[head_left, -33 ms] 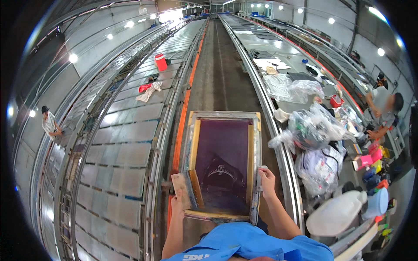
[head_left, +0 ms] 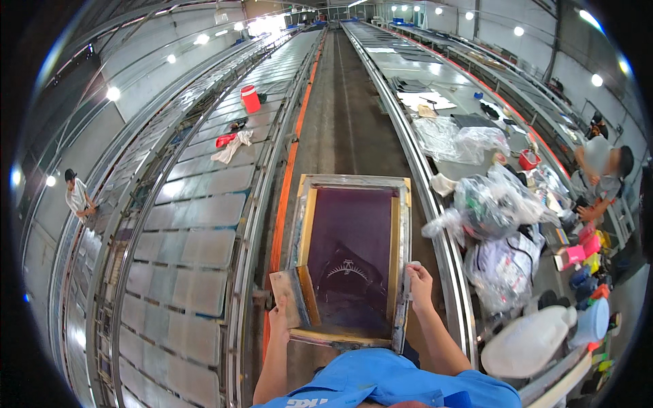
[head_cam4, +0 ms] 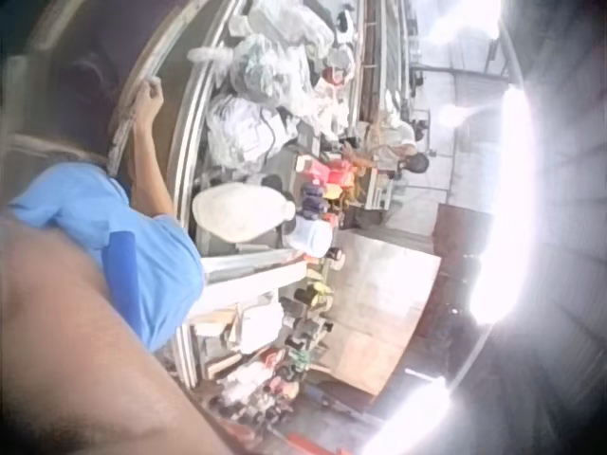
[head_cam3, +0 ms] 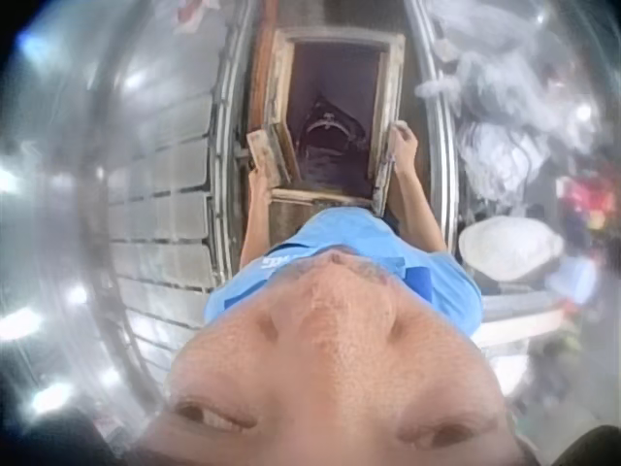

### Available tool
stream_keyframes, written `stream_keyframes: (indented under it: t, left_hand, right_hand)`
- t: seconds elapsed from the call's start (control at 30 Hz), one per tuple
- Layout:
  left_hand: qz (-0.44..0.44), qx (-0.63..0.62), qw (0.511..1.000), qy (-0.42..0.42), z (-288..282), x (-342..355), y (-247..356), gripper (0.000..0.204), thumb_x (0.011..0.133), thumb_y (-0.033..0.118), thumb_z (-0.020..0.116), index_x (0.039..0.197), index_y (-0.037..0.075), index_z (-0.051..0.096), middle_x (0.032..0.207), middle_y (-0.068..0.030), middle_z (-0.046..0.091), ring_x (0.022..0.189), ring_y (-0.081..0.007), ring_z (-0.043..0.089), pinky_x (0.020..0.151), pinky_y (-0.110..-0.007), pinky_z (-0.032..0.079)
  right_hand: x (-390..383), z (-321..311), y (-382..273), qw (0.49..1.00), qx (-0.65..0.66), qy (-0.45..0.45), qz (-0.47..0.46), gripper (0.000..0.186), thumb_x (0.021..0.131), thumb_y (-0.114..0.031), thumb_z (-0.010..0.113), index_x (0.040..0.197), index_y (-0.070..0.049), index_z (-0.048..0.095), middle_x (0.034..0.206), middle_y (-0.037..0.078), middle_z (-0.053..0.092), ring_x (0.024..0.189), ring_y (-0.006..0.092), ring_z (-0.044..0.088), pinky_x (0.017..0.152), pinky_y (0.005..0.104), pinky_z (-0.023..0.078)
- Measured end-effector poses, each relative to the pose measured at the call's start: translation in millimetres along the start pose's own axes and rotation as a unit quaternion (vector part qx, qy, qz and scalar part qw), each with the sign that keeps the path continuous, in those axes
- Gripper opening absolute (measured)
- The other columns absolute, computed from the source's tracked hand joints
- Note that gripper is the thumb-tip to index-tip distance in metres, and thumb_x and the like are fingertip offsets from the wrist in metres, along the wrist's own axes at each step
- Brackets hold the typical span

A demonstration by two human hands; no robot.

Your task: The person uses a squeegee to spread dark ink across a screen-printing frame mounted on a conveyor. They repeatedly pull the squeegee across the mesh to coat it evenly, then walk to a workbench to add more ink from a bottle before returning to continue spreading ink on the screen.

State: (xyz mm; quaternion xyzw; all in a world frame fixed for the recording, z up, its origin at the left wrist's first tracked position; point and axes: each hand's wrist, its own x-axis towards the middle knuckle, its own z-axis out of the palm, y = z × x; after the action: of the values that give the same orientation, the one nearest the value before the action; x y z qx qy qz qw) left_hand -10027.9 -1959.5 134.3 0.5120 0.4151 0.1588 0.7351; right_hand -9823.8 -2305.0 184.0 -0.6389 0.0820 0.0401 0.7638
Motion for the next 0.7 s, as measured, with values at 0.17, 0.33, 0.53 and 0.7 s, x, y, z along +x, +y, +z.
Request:
stream_keyframes:
  t: [0.17,0.33,0.53,0.7]
  left_hand:
    - [0.031,0.034,0.999,0.008,77,136,42,0.055,0.09,0.048,0.072,0.113,-0.002,0.064,0.104,-0.0089,0.067,0.088,-0.0195,0.067,0.077,-0.036,0.055]
    - [0.027,0.004,1.0,0.012,168,240,95,0.057,0.091,0.049,0.07,0.112,-0.004,0.063,0.102,-0.0111,0.067,0.088,-0.0206,0.067,0.078,-0.037,0.055]
    - [-0.008,-0.021,0.996,0.088,251,326,141,0.058,0.091,0.046,0.071,0.111,-0.007,0.062,0.102,-0.0121,0.067,0.089,-0.022,0.068,0.078,-0.037,0.056]
    - [0.023,-0.067,0.993,0.098,315,449,169,0.054,0.092,0.046,0.071,0.108,-0.006,0.064,0.099,-0.0107,0.068,0.086,-0.02,0.068,0.076,-0.034,0.055]
  right_hand:
    - [144,49,22,1.0,0.016,0.004,0.005,0.01,0.094,-0.011,0.066,0.102,-0.007,0.07,0.082,-0.005,0.065,0.066,0.003,0.054,0.056,0.021,0.039]
    - [309,122,-15,0.998,0.018,-0.057,-0.012,0.013,0.095,-0.011,0.065,0.104,-0.003,0.069,0.09,-0.001,0.067,0.081,0.0071,0.059,0.071,0.0232,0.045]
    - [468,198,-34,0.99,-0.048,-0.133,0.008,0.015,0.096,-0.013,0.064,0.105,-0.001,0.068,0.091,-0.001,0.066,0.084,0.0059,0.058,0.077,0.0224,0.044]
    - [600,275,-45,0.985,-0.086,-0.149,0.011,0.013,0.097,-0.012,0.064,0.103,-0.002,0.069,0.085,-0.004,0.062,0.076,0.0033,0.053,0.07,0.0205,0.042]
